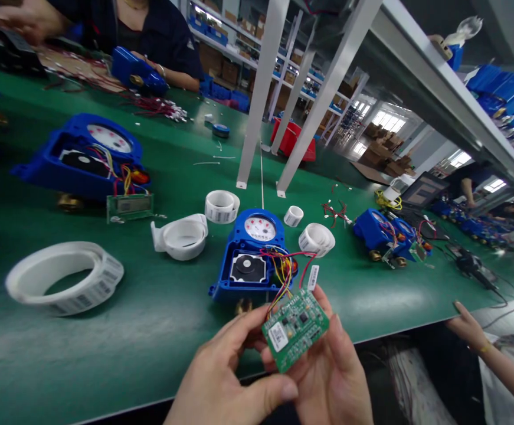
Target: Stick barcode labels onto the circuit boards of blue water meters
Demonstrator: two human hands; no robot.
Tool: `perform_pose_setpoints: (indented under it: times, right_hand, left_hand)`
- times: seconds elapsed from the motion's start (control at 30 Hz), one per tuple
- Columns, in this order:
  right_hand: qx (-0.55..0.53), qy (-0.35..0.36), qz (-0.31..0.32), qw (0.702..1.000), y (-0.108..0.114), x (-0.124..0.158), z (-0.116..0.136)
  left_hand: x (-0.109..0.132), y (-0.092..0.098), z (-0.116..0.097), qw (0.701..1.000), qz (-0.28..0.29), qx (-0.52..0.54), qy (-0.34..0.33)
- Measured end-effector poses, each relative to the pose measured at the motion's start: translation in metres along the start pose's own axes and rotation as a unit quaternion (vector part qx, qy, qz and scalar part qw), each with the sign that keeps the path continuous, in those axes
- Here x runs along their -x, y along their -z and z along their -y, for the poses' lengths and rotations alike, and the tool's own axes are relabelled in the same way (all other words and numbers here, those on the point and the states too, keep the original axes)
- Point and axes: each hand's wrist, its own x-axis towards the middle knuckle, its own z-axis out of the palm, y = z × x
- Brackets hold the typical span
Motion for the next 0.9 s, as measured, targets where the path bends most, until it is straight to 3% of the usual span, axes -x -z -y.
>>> perform_pose_setpoints:
  times: [0.07,0.17,0.27,0.37,0.47,0.53,0.6,0.67,0.73,0.8,0.9]
  right_hand:
    - [-0.024,-0.021,0.021,0.999,0.002,-0.004,0.005]
    - [-0.046,-0.064,-0.010,0.997,0.003,-0.011,0.015]
    - [-0.034,-0.093,-0.043,0.994,0.002,-0.016,0.023]
    - [0.010,-0.084,-0.029,0.996,0.006,-0.016,0.027]
    - [0.090,0.029,-0.099,0.991,0.022,-0.004,0.033]
    - [0.152,0.169,-0.206,0.952,0.035,0.012,0.041]
    - [0.215,0.243,-0.264,0.908,0.041,0.030,0.051]
    - [0.255,0.167,-0.225,0.925,0.039,0.043,0.061]
    - [0.242,-0.007,-0.139,0.960,0.030,0.045,0.067]
    - [0.196,-0.143,-0.072,0.967,0.020,0.037,0.069]
    - [0.165,-0.194,-0.049,0.966,0.009,0.018,0.071]
  left_hand:
    - [0.002,0.003,0.003,0.999,0.031,0.036,0.013]
    - [0.002,0.006,0.004,0.993,0.073,0.075,0.060]
    - [-0.005,0.005,0.002,0.989,0.074,0.083,0.099]
    - [-0.013,-0.003,-0.005,0.981,0.087,0.126,0.120]
    - [-0.018,-0.013,-0.010,0.968,0.099,0.174,0.148]
    - [-0.020,-0.020,-0.010,0.968,0.091,0.182,0.149]
    - [-0.022,-0.025,-0.009,0.973,0.073,0.168,0.140]
    - [-0.025,-0.028,-0.007,0.981,0.047,0.137,0.126]
    - [-0.028,-0.030,-0.005,0.989,0.020,0.098,0.106]
    - [-0.031,-0.031,-0.004,0.993,0.003,0.068,0.093]
    - [-0.034,-0.032,-0.004,0.994,-0.009,0.062,0.089]
